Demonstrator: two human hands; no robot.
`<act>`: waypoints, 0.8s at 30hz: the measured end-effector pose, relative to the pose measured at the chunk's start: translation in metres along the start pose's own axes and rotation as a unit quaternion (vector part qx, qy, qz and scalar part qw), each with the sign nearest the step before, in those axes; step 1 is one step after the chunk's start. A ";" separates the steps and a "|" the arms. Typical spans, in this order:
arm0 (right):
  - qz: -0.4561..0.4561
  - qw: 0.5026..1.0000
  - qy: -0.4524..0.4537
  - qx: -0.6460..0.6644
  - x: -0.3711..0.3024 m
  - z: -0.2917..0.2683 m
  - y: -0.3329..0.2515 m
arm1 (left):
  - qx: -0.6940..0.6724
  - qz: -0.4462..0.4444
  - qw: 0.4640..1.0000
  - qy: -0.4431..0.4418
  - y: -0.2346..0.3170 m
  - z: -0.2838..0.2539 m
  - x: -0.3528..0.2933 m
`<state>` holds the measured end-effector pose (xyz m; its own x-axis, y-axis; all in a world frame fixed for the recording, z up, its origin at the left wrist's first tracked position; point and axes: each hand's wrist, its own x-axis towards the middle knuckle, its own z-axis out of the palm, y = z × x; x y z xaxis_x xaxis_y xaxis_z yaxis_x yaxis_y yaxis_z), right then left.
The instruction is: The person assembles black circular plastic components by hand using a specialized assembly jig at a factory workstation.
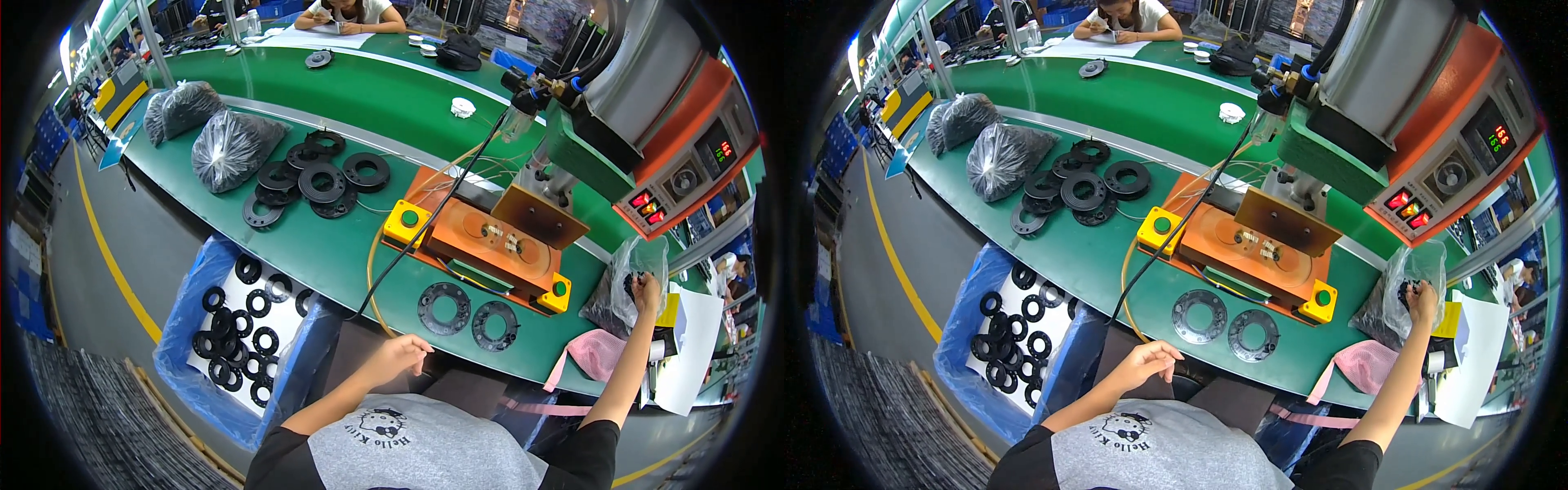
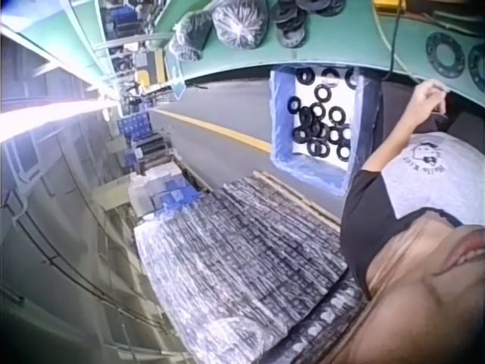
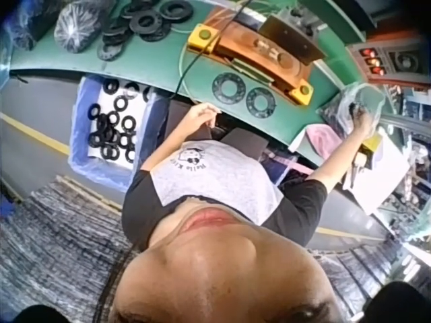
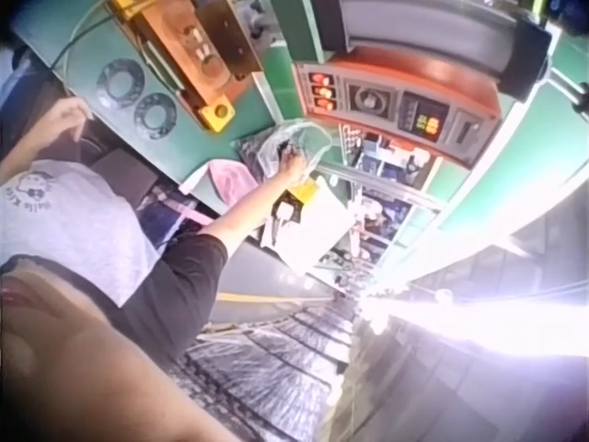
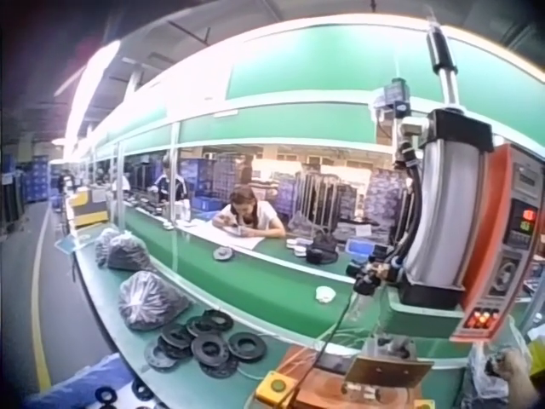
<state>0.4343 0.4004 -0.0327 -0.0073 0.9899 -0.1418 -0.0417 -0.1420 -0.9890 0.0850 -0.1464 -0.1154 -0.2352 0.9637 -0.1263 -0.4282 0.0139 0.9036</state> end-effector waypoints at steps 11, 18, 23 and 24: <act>-0.006 0.996 0.047 -0.080 -0.013 0.022 -0.010 | 0.004 0.002 1.000 0.004 -0.001 0.001 -0.003; -0.050 0.997 0.016 -0.054 0.003 0.003 -0.003 | -0.003 0.004 1.000 0.002 -0.003 0.001 -0.002; -0.050 0.998 -0.041 0.023 -0.037 0.012 -0.018 | -0.016 0.004 1.000 -0.011 0.000 0.001 -0.002; -0.050 0.998 -0.041 0.023 -0.055 0.016 -0.024 | -0.016 0.003 1.000 -0.011 0.001 0.001 -0.002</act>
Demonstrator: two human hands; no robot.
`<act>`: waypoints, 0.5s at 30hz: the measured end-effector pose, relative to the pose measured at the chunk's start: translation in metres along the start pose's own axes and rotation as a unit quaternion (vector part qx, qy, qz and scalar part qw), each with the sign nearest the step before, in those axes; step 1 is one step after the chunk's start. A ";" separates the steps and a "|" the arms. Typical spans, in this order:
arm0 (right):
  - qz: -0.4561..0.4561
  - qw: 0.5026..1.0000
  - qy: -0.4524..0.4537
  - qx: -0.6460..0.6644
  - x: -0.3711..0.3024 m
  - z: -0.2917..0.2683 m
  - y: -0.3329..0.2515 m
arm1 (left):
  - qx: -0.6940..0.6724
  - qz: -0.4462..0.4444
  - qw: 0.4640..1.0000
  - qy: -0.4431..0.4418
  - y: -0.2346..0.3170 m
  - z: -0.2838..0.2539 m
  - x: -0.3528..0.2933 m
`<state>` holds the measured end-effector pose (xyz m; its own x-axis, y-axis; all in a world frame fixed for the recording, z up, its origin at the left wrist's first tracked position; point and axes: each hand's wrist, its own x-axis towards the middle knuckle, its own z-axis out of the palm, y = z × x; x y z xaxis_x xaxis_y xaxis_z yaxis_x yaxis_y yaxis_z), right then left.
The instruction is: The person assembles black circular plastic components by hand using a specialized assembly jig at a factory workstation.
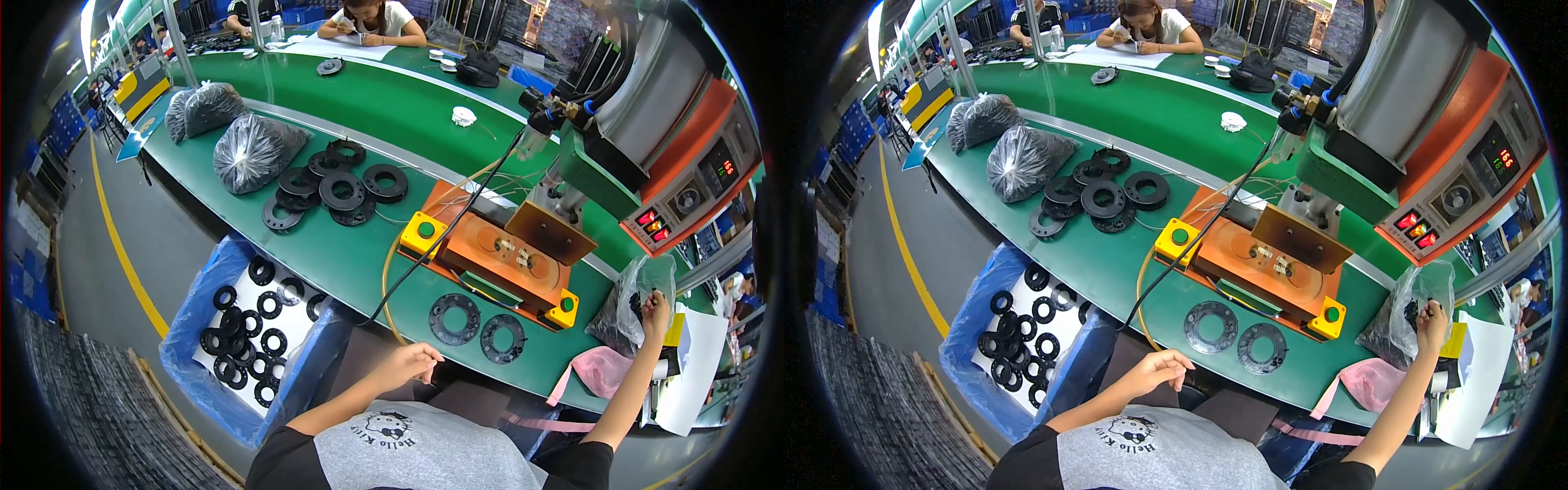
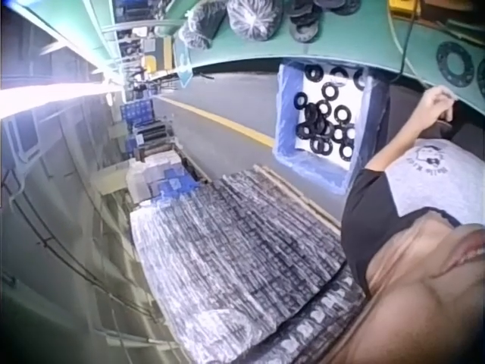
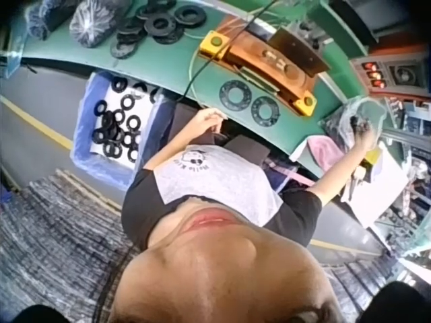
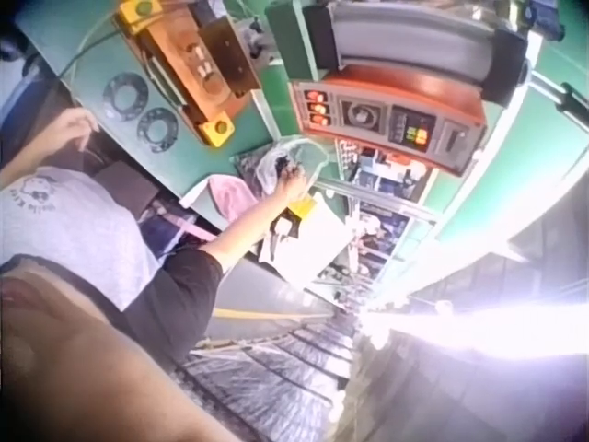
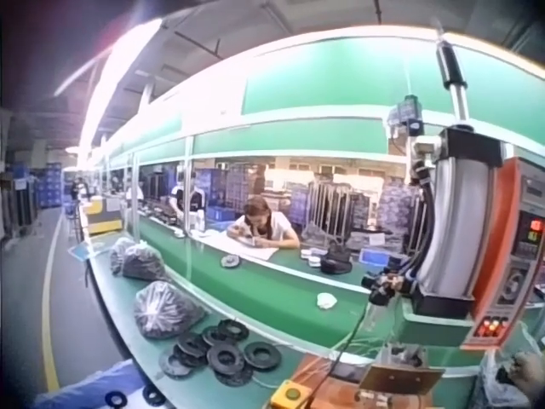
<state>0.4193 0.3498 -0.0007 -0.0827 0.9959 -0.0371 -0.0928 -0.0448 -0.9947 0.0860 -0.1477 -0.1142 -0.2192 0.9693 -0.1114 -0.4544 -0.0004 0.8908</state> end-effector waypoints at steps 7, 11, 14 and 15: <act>-0.021 0.954 -0.288 0.084 -0.170 0.108 -0.026 | -0.020 0.026 0.997 -0.066 0.025 0.007 0.020; 0.074 0.885 -0.457 -0.058 -0.255 0.189 0.021 | -0.027 0.063 0.994 -0.080 0.050 0.031 0.033; 0.141 0.836 -0.526 -0.061 -0.297 0.232 0.041 | -0.034 0.106 0.992 -0.052 0.049 0.043 0.031; 0.135 0.834 -0.531 -0.060 -0.303 0.238 0.049 | 0.008 0.101 0.995 -0.020 0.049 0.042 0.028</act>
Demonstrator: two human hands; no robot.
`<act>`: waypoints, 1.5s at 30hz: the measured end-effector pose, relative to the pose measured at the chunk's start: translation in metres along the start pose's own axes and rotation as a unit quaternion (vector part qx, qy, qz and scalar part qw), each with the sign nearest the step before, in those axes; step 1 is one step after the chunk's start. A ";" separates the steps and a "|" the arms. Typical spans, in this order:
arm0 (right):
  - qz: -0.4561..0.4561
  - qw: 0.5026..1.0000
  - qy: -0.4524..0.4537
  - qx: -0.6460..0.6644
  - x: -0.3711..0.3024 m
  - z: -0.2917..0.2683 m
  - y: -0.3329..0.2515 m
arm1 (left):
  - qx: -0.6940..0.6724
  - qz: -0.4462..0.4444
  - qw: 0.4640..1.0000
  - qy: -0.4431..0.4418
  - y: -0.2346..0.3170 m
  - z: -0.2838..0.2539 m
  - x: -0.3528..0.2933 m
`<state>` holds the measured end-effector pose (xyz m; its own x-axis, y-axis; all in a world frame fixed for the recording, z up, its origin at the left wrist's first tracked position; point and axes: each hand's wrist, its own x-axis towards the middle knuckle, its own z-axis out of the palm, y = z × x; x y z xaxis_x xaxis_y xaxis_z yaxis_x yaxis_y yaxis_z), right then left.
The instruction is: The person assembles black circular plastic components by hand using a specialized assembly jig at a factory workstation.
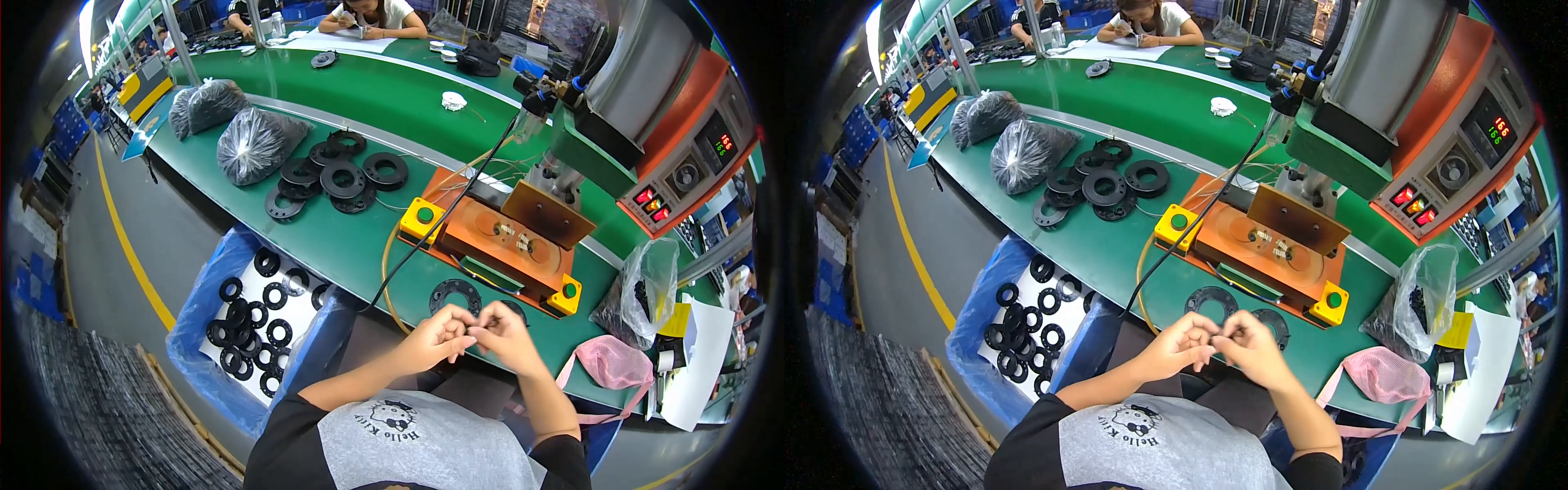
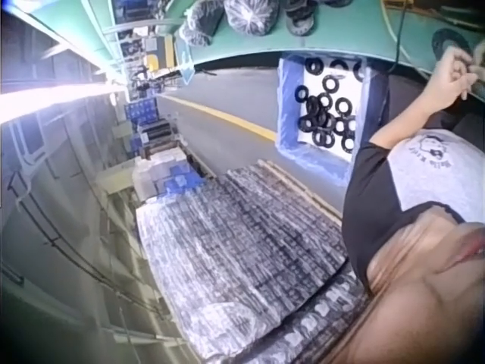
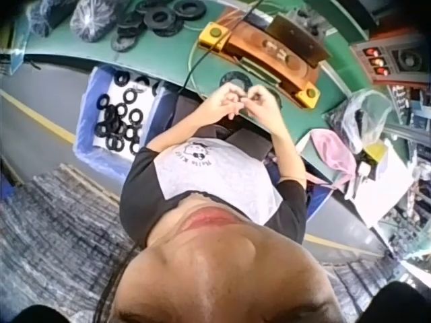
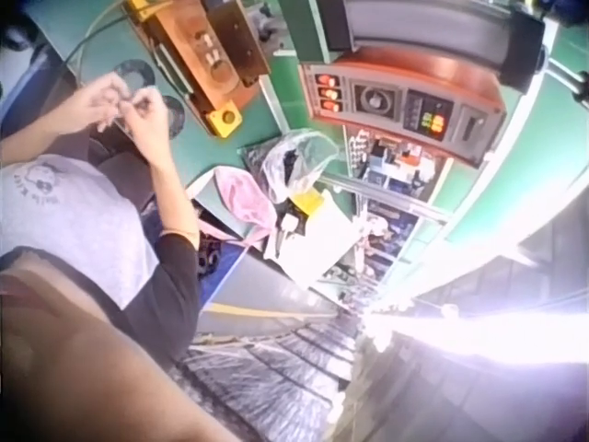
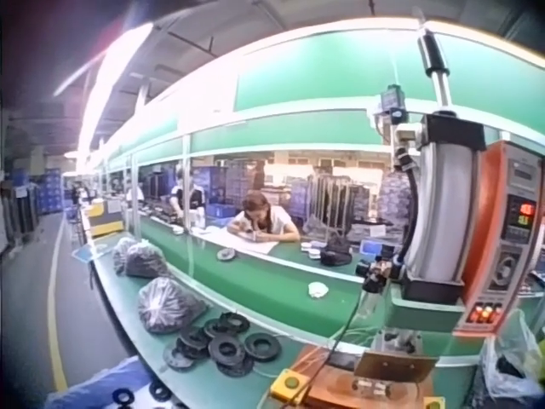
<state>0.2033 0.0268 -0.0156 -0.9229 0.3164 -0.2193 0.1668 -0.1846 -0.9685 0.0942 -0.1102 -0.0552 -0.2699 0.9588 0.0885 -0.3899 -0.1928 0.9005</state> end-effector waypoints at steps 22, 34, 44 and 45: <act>-0.096 0.995 0.019 0.007 -0.006 0.006 0.047 | 0.070 -0.114 0.982 0.132 -0.004 -0.012 -0.010; -0.215 0.958 -0.065 -0.177 -0.008 0.015 0.034 | 0.012 -0.211 0.977 0.028 -0.017 -0.030 -0.017; -0.195 0.981 0.003 0.027 -0.013 0.000 0.031 | -0.011 -0.139 0.990 0.036 -0.021 -0.030 -0.019; -0.195 0.981 0.002 0.027 -0.014 -0.003 0.032 | -0.011 -0.138 0.990 0.037 -0.019 -0.029 -0.019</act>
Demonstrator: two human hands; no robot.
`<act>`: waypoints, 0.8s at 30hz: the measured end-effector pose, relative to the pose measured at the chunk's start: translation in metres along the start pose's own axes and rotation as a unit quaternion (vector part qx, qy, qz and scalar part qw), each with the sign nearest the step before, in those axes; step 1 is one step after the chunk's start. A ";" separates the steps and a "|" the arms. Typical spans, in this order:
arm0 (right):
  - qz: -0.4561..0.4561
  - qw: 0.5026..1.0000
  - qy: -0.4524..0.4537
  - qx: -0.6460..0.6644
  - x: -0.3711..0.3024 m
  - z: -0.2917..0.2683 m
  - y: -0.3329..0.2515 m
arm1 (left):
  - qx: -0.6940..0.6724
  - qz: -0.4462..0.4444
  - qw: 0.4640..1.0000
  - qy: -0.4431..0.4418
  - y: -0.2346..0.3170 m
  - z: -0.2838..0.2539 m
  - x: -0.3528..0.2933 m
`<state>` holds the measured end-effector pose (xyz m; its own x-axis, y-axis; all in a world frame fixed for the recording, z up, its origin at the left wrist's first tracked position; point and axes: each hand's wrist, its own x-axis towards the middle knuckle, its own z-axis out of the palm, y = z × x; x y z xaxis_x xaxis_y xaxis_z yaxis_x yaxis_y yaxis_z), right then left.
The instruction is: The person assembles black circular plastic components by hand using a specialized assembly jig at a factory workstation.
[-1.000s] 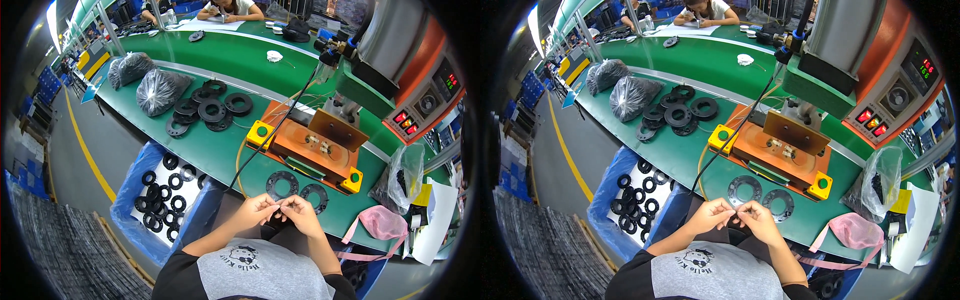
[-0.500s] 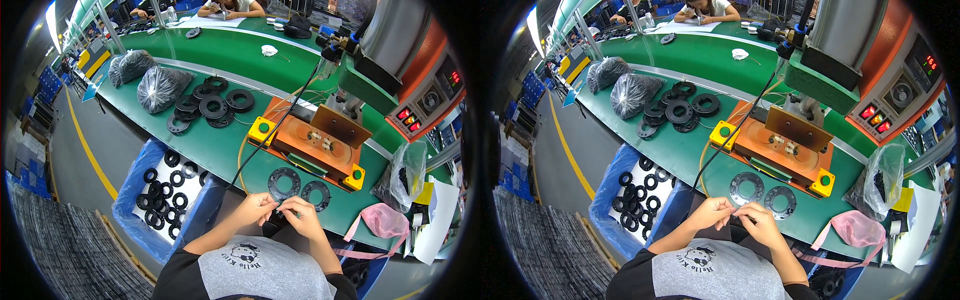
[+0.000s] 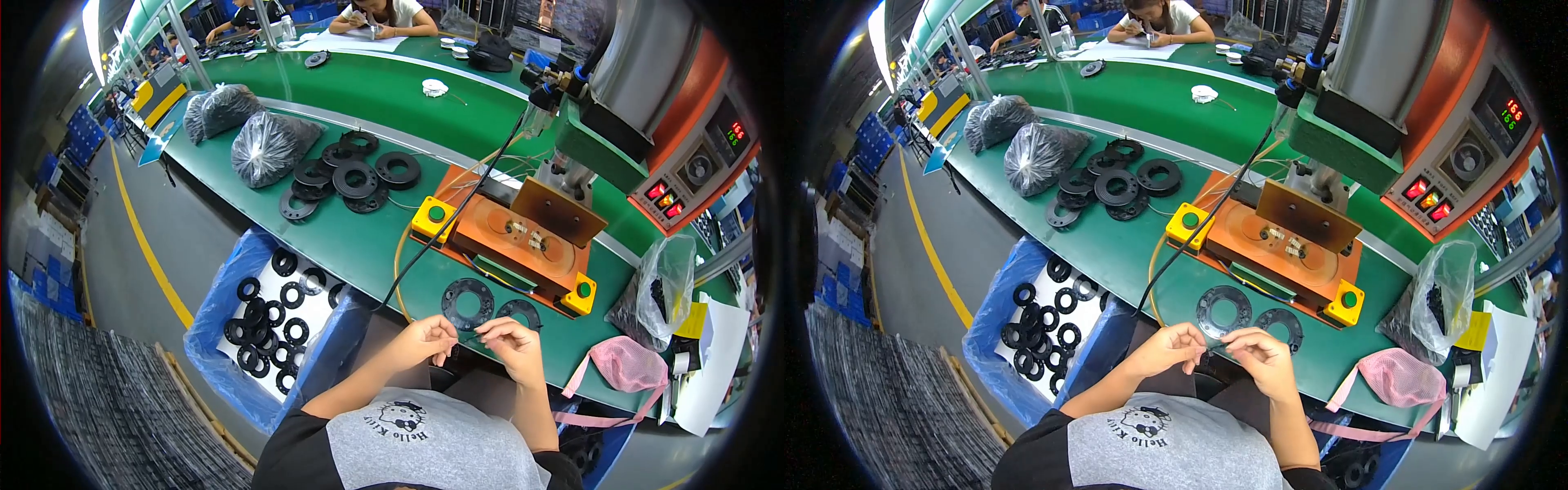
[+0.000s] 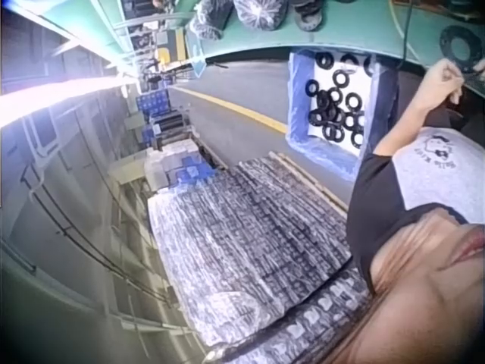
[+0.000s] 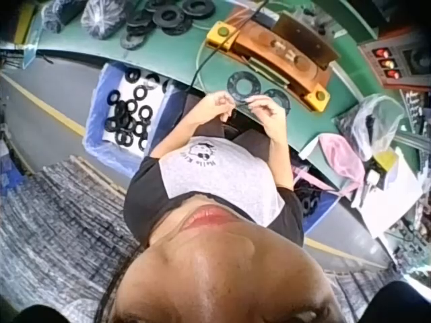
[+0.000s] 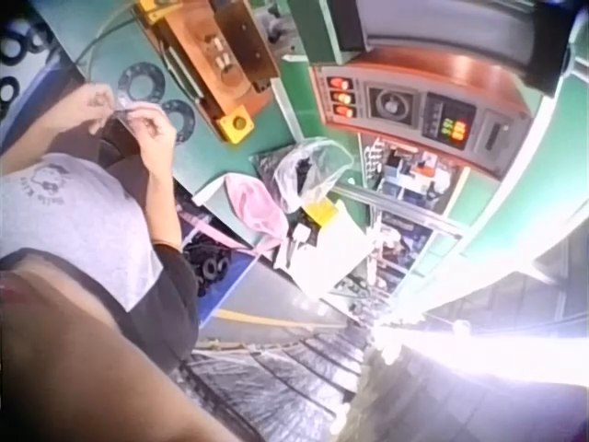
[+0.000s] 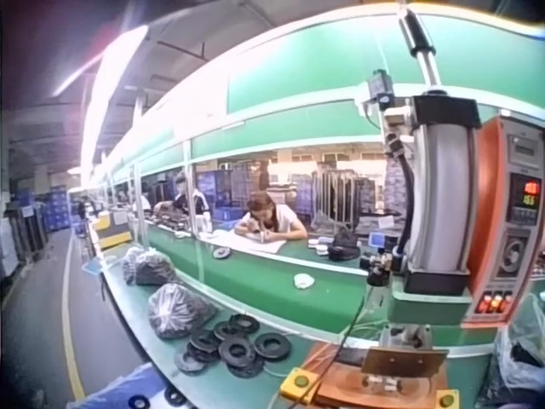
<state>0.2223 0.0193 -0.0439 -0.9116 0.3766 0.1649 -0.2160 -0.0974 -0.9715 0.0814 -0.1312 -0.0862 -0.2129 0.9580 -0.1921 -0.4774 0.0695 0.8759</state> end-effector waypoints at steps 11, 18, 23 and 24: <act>0.039 0.988 0.139 0.055 -0.014 -0.027 -0.003 | 0.006 0.048 0.997 0.060 0.001 -0.001 -0.007; 0.000 0.985 0.167 -0.052 -0.024 -0.047 -0.008 | 0.044 0.034 0.997 0.055 0.003 0.002 -0.007; -0.004 0.980 0.178 -0.085 -0.031 -0.056 -0.005 | 0.038 0.046 0.996 0.063 0.001 0.001 -0.005; 0.007 0.979 0.187 -0.080 -0.031 -0.055 -0.006 | 0.037 0.046 0.996 0.061 0.002 0.002 -0.005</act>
<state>0.2707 0.0586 -0.0527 -0.7154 0.6907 0.1059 -0.1194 0.0285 -0.9924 0.0831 -0.1358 -0.0831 -0.3569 0.9206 -0.1582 -0.3874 0.0082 0.9219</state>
